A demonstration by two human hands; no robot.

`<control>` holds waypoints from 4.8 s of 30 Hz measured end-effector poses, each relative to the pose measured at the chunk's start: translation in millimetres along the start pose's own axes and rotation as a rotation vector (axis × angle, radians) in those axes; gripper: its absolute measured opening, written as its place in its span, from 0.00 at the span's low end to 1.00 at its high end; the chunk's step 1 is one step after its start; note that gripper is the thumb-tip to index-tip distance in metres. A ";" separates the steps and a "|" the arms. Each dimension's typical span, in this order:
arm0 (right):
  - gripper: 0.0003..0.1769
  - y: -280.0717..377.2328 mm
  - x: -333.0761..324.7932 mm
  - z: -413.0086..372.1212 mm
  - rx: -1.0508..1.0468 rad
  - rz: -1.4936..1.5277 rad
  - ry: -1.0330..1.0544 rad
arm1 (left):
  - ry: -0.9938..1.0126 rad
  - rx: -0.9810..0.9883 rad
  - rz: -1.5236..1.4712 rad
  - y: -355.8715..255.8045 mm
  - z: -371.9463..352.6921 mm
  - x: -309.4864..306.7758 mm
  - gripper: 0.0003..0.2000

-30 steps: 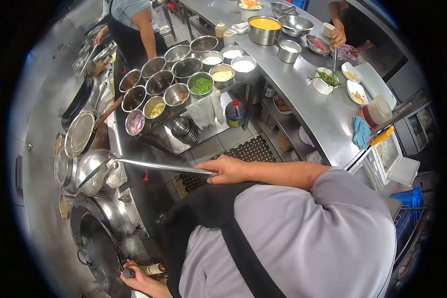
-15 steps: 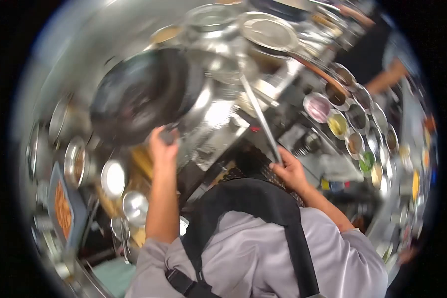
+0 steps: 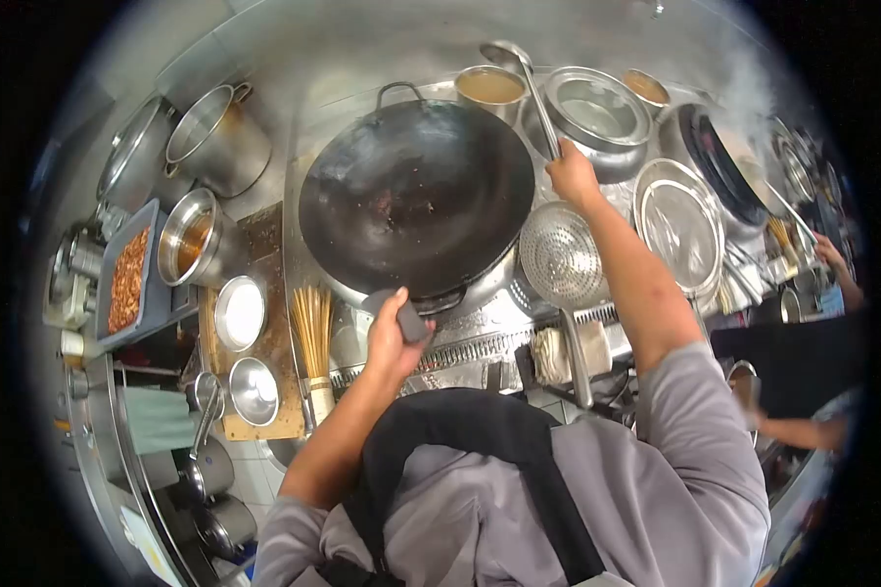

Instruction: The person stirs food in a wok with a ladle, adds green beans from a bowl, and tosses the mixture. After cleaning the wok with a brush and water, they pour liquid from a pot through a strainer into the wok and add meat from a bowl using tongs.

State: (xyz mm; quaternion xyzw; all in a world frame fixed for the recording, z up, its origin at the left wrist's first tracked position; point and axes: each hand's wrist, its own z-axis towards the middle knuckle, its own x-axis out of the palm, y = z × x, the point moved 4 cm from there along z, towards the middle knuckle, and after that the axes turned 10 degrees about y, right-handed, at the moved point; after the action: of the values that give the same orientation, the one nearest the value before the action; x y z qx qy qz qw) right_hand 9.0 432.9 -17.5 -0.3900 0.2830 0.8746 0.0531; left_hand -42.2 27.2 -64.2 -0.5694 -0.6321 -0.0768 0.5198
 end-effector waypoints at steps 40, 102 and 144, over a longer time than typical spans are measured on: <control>0.03 62.5 -199.2 -82.4 0.649 2.541 0.170 | 0.169 0.707 1.672 -21.3 -46.5 46.1 0.36; 0.12 104.4 -176.3 -417.8 0.967 1.044 0.381 | 0.293 0.917 1.295 5.5 -39.9 25.9 0.39; 0.07 203.7 -160.8 -183.2 0.960 2.451 0.628 | 0.253 0.822 1.381 -3.9 -105.7 19.7 0.39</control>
State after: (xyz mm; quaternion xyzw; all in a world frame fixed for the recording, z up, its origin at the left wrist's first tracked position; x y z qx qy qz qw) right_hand 175.5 185.3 91.2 -0.0138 0.7210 0.0493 -0.6911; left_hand 18.6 -34.4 -0.3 -0.5817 -0.0527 0.4355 0.6850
